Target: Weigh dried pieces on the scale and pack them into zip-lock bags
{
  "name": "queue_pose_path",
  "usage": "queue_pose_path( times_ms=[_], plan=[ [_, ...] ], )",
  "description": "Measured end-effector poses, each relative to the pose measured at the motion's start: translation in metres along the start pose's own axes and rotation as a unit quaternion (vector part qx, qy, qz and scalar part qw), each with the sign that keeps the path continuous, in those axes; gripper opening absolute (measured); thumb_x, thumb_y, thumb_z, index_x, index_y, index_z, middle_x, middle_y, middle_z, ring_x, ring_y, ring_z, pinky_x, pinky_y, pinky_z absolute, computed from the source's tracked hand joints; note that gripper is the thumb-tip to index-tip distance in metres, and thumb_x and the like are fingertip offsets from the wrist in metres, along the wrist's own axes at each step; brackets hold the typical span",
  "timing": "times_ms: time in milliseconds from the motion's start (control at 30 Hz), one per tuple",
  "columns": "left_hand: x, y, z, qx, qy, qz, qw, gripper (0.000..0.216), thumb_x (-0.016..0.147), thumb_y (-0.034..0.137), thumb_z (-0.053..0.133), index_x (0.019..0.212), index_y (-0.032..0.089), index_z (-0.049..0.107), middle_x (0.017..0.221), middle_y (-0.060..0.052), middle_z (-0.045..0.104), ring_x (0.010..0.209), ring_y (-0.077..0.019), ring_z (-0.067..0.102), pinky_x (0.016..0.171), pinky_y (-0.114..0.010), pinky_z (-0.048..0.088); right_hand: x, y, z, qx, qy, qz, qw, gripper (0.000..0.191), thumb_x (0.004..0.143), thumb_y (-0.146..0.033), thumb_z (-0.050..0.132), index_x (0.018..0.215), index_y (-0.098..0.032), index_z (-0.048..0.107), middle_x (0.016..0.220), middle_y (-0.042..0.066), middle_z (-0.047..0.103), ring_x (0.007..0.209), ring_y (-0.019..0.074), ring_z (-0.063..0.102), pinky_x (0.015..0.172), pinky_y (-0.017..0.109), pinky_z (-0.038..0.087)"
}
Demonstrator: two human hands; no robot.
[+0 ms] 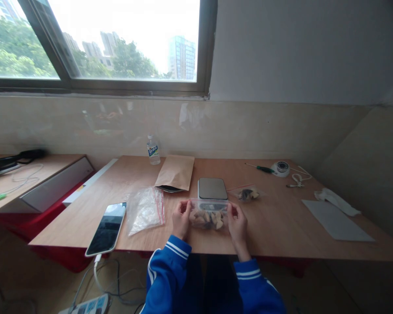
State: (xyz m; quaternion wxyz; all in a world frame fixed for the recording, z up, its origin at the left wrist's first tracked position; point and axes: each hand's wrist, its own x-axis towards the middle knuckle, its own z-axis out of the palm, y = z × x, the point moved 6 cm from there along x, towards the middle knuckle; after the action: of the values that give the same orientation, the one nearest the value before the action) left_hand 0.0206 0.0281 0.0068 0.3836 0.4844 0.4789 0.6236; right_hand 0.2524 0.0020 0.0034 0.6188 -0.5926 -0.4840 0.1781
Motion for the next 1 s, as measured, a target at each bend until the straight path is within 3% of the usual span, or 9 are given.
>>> queue_pose_path(
  times_ms=[233, 367, 567, 700, 867, 1000],
  plan=[
    [-0.002, 0.008, 0.002, -0.009, -0.019, 0.000, 1.000, 0.025, 0.079, 0.042, 0.060, 0.086, 0.017, 0.059, 0.078, -0.003, 0.065, 0.077, -0.0157, 0.062, 0.074, -0.028, 0.047, -0.001, -0.001, 0.003, 0.050, -0.037, 0.042, 0.997, 0.040, 0.084, -0.050, 0.049, 0.098, -0.016, 0.064, 0.080, 0.008, 0.069, 0.075, 0.0205, 0.064, 0.069, 0.031, 0.052],
    [-0.004, 0.014, 0.005, -0.020, -0.025, -0.019, 0.999, 0.027, 0.075, 0.040, 0.065, 0.089, 0.017, 0.062, 0.080, -0.003, 0.065, 0.075, -0.0150, 0.061, 0.070, -0.026, 0.047, -0.002, -0.008, 0.007, 0.058, -0.074, 0.037, 0.995, 0.038, 0.082, -0.048, 0.054, 0.103, -0.017, 0.064, 0.089, 0.009, 0.070, 0.079, 0.0207, 0.066, 0.071, 0.032, 0.052],
    [-0.004, 0.013, 0.005, -0.039, -0.036, -0.025, 0.998, 0.025, 0.074, 0.038, 0.065, 0.086, 0.016, 0.066, 0.080, -0.004, 0.066, 0.077, -0.0162, 0.061, 0.070, -0.026, 0.047, -0.002, -0.006, 0.006, 0.057, -0.043, 0.029, 0.997, 0.033, 0.078, -0.044, 0.060, 0.093, -0.016, 0.064, 0.089, 0.009, 0.070, 0.079, 0.0205, 0.065, 0.072, 0.032, 0.052],
    [-0.002, 0.011, 0.001, -0.041, -0.020, -0.018, 0.999, 0.026, 0.073, 0.038, 0.066, 0.086, 0.016, 0.068, 0.085, -0.005, 0.068, 0.082, -0.0174, 0.062, 0.075, -0.028, 0.047, -0.001, -0.007, 0.005, 0.043, -0.026, 0.010, 0.999, 0.030, 0.078, -0.044, 0.061, 0.089, -0.016, 0.064, 0.086, 0.008, 0.069, 0.077, 0.0190, 0.063, 0.071, 0.031, 0.051],
    [-0.002, 0.013, -0.003, -0.039, 0.012, 0.007, 0.999, 0.033, 0.072, 0.035, 0.069, 0.099, 0.017, 0.064, 0.082, -0.003, 0.065, 0.080, -0.0153, 0.060, 0.076, -0.027, 0.046, -0.002, -0.009, 0.003, 0.018, -0.019, 0.006, 1.000, 0.029, 0.079, -0.043, 0.060, 0.088, -0.016, 0.064, 0.084, 0.007, 0.068, 0.074, 0.0179, 0.061, 0.069, 0.030, 0.049],
    [-0.004, 0.015, -0.008, -0.040, 0.058, 0.018, 0.997, 0.024, 0.069, 0.034, 0.072, 0.082, 0.017, 0.061, 0.076, 0.000, 0.061, 0.074, -0.0125, 0.058, 0.072, -0.025, 0.045, -0.003, -0.010, 0.002, 0.025, -0.018, 0.007, 0.999, 0.030, 0.078, -0.044, 0.060, 0.088, -0.016, 0.064, 0.082, 0.006, 0.068, 0.072, 0.0178, 0.061, 0.069, 0.030, 0.049]
  ],
)
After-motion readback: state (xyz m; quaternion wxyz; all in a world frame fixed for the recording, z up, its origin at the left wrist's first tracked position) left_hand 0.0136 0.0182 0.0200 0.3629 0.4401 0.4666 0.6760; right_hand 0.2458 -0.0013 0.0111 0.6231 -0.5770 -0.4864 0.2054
